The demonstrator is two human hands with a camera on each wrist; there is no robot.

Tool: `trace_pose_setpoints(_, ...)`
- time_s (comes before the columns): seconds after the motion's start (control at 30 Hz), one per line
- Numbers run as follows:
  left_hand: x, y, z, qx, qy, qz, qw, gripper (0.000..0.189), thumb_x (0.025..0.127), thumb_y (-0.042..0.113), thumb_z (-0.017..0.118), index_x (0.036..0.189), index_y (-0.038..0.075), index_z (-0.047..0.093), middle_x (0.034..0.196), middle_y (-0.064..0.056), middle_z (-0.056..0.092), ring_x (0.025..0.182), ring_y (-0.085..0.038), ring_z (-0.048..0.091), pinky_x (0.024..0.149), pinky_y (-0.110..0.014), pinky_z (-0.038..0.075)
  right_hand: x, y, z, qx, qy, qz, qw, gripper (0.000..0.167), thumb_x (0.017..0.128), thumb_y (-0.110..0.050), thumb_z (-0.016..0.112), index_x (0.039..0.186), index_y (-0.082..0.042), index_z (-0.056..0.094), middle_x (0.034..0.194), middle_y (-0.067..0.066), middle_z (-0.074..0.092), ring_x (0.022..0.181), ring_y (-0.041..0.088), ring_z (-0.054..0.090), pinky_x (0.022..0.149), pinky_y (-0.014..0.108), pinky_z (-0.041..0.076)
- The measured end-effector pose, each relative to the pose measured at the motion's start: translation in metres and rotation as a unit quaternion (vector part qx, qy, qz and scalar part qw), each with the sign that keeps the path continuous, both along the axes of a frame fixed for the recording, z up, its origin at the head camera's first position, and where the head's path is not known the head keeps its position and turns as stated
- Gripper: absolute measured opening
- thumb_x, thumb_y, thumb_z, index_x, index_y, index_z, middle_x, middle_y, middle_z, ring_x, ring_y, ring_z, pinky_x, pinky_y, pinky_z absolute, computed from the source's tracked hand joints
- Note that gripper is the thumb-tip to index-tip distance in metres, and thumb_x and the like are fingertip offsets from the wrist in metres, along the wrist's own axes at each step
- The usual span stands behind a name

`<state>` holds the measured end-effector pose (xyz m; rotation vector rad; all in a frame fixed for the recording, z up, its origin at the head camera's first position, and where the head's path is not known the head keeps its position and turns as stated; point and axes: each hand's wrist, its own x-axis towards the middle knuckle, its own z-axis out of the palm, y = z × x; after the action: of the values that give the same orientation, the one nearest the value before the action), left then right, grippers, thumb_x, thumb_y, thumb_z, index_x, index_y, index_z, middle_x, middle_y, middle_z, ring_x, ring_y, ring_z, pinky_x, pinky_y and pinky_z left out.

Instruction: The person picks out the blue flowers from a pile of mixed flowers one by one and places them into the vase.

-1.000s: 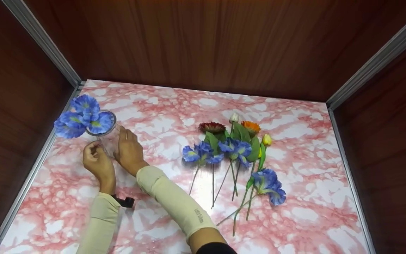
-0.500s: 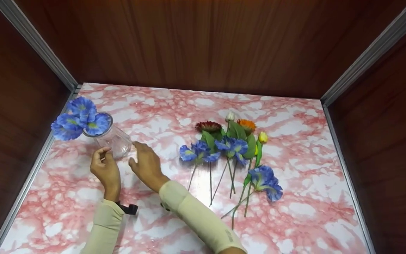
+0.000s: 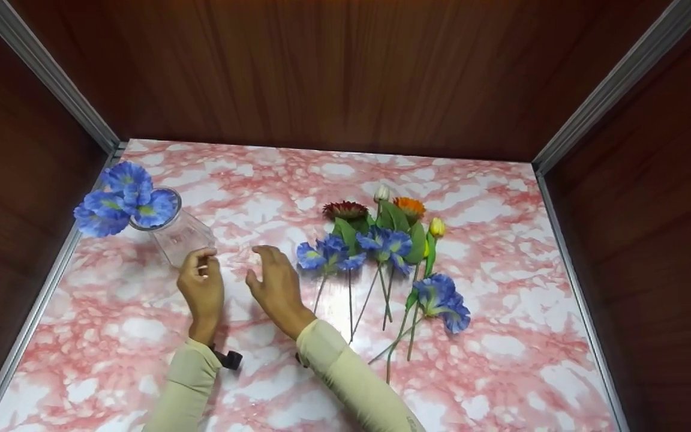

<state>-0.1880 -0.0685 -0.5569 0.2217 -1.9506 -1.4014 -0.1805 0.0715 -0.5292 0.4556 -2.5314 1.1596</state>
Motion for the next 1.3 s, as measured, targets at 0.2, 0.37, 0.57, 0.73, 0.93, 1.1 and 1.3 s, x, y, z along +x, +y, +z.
trace_pose_setpoints(0.2, 0.002, 0.017, -0.005, -0.036, -0.035, -0.039, 0.998, 0.017, 0.079, -0.003, 0.058, 0.09, 0.006, 0.068, 0.086, -0.011, 0.066, 0.071, -0.016, 0.059, 0.06, -0.035, 0.049, 0.005, 0.024, -0.005, -0.009, 0.009, -0.032, 0.9994, 0.038, 0.081, -0.006, 0.073, 0.117, -0.003, 0.061, 0.106, 0.012, 0.065, 0.089, 0.026, 0.065, 0.07, 0.031, 0.054)
trace_pose_setpoints(0.37, 0.007, 0.034, -0.014, -0.065, -0.05, -0.075, 0.9938, 0.017, 0.078, -0.002, 0.06, 0.09, 0.006, 0.069, 0.083, -0.007, 0.064, 0.07, -0.016, 0.058, 0.059, -0.035, 0.047, 0.013, 0.046, -0.015, -0.028, 0.009, -0.051, 0.9983, 0.039, 0.08, -0.004, 0.072, 0.117, -0.002, 0.061, 0.101, 0.013, 0.065, 0.082, 0.03, 0.066, 0.071, 0.037, 0.055)
trace_pose_setpoints(0.57, 0.015, 0.057, -0.024, -0.097, -0.084, -0.131, 0.983, 0.017, 0.079, 0.0, 0.062, 0.093, 0.008, 0.069, 0.087, -0.006, 0.064, 0.074, -0.017, 0.06, 0.061, -0.033, 0.048, 0.027, 0.072, -0.027, -0.068, -0.036, -0.078, 0.994, 0.042, 0.082, -0.001, 0.07, 0.122, 0.002, 0.059, 0.109, 0.02, 0.064, 0.084, 0.035, 0.066, 0.072, 0.044, 0.054)
trace_pose_setpoints(0.73, 0.018, 0.07, -0.026, -0.107, -0.115, -0.181, 0.9709, 0.016, 0.081, 0.003, 0.063, 0.095, 0.007, 0.069, 0.091, -0.005, 0.064, 0.078, -0.021, 0.062, 0.066, -0.034, 0.049, 0.036, 0.086, -0.034, -0.083, -0.063, -0.112, 0.9882, 0.041, 0.083, -0.002, 0.069, 0.123, 0.003, 0.06, 0.106, 0.02, 0.065, 0.09, 0.032, 0.065, 0.074, 0.041, 0.055)
trace_pose_setpoints(0.93, 0.017, 0.081, -0.026, -0.135, -0.137, -0.221, 0.9561, 0.015, 0.083, 0.004, 0.063, 0.097, 0.006, 0.069, 0.095, -0.003, 0.064, 0.081, -0.024, 0.062, 0.069, -0.036, 0.05, 0.043, 0.099, -0.036, -0.096, -0.079, -0.148, 0.9812, 0.038, 0.082, -0.002, 0.068, 0.12, 0.003, 0.061, 0.105, 0.017, 0.066, 0.093, 0.03, 0.064, 0.074, 0.04, 0.055)
trace_pose_setpoints(1.1, 0.014, 0.09, -0.026, -0.137, -0.145, -0.248, 0.9481, 0.017, 0.083, 0.003, 0.064, 0.098, 0.003, 0.07, 0.096, -0.007, 0.065, 0.082, -0.026, 0.062, 0.07, -0.037, 0.049, 0.047, 0.107, -0.037, -0.117, -0.1, -0.163, 0.9745, 0.04, 0.084, -0.002, 0.069, 0.122, 0.003, 0.061, 0.108, 0.019, 0.065, 0.093, 0.032, 0.065, 0.076, 0.042, 0.054)
trace_pose_setpoints(1.3, 0.009, 0.099, -0.029, -0.154, -0.144, -0.261, 0.942, 0.018, 0.08, 0.007, 0.067, 0.096, 0.0, 0.071, 0.088, -0.01, 0.065, 0.078, -0.023, 0.061, 0.07, -0.037, 0.049, 0.053, 0.112, -0.045, -0.119, -0.106, -0.19, 0.9688, 0.037, 0.081, 0.0, 0.068, 0.118, 0.004, 0.062, 0.103, 0.017, 0.068, 0.087, 0.029, 0.067, 0.075, 0.04, 0.055)
